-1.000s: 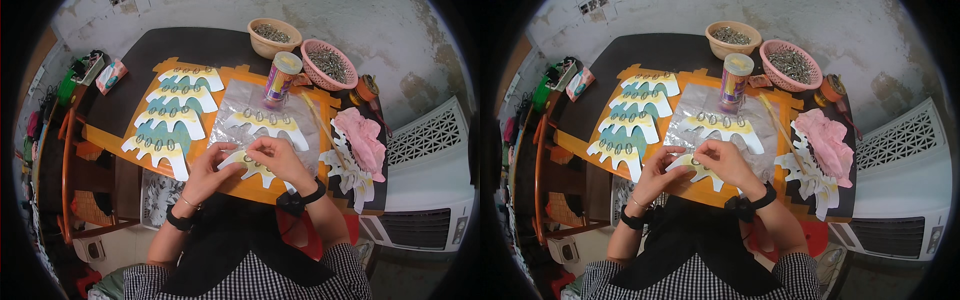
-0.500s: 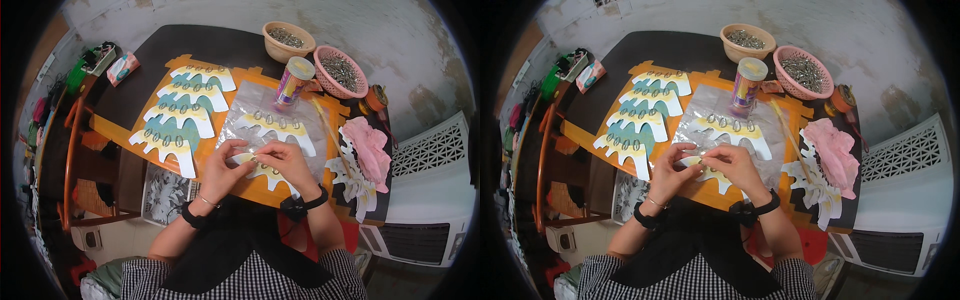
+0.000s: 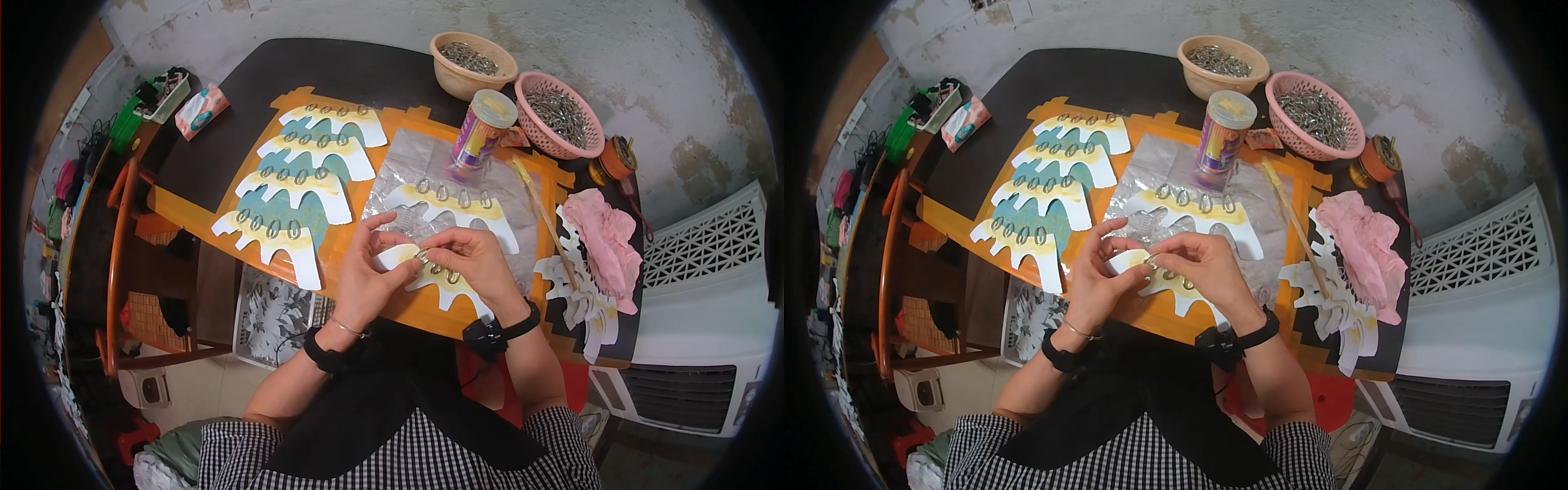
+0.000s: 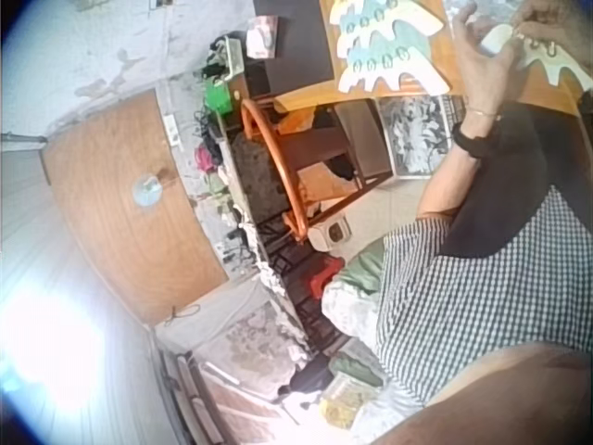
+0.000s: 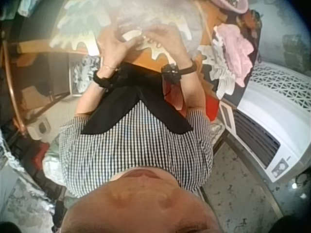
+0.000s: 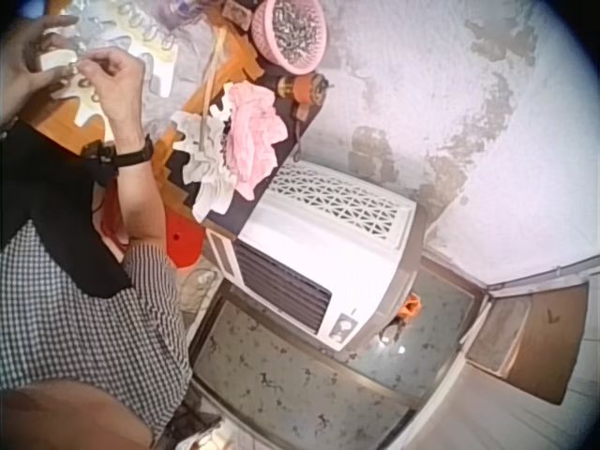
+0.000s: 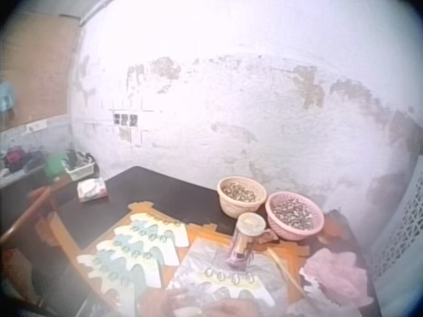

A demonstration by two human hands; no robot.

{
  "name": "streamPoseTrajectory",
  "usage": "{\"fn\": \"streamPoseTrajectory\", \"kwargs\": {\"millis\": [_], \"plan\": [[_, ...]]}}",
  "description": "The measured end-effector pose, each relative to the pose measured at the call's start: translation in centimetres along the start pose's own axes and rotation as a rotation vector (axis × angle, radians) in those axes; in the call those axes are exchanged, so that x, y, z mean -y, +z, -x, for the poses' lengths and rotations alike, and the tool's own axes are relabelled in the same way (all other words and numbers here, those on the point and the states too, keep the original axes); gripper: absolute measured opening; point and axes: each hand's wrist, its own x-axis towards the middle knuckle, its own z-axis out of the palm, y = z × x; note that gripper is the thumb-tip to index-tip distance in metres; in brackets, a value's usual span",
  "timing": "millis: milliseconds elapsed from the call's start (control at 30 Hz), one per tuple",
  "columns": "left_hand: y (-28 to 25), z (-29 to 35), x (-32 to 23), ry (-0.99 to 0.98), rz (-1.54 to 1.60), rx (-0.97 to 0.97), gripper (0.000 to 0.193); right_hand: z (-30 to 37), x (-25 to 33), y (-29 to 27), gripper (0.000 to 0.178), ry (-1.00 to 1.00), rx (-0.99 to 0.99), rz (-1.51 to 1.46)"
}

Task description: Manually inserting metal decorative elements or grommets into pre-cut shoe upper components.

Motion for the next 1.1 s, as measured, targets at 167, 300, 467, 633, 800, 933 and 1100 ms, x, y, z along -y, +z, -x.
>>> {"fn": "streamPoseTrajectory", "kwargs": {"millis": [167, 300, 467, 633, 800, 933, 1100], "plan": [[0.3, 0.0, 0.3, 0.039, 0.036, -0.045, 0.076, 0.0, 0.1, 0.1, 0.015, 0.007, -0.012, -0.012], [0.3, -0.1, 0.5, 0.075, 0.008, -0.034, 0.079, -0.3, -0.4, 0.2, 0.009, -0.004, -0.029, -0.050], [0.6, 0.1, 0.5, 0.071, 0.027, -0.065, 0.076, -0.3, -0.6, 1.2, 0.010, -0.237, -0.188, 0.257], [0.6, 0.3, 1.0, 0.068, 0.028, -0.114, 0.071, 0.2, 0.5, 2.1, 0.008, -0.356, -0.196, 0.459], [0.7, 0.5, 1.0, 0.076, -0.006, -0.121, 0.071, 0.4, 0.6, 2.1, 0.010, -0.354, -0.183, 0.557], [0.5, 0.7, 1.3, 0.109, -0.055, -0.122, 0.071, 0.1, 0.7, 2.2, 0.010, -0.335, -0.179, 0.605], [-0.2, 0.8, 1.0, 0.205, -0.227, -0.056, 0.069, -0.9, 0.1, 2.3, 0.010, -0.343, -0.184, 0.679]]}}
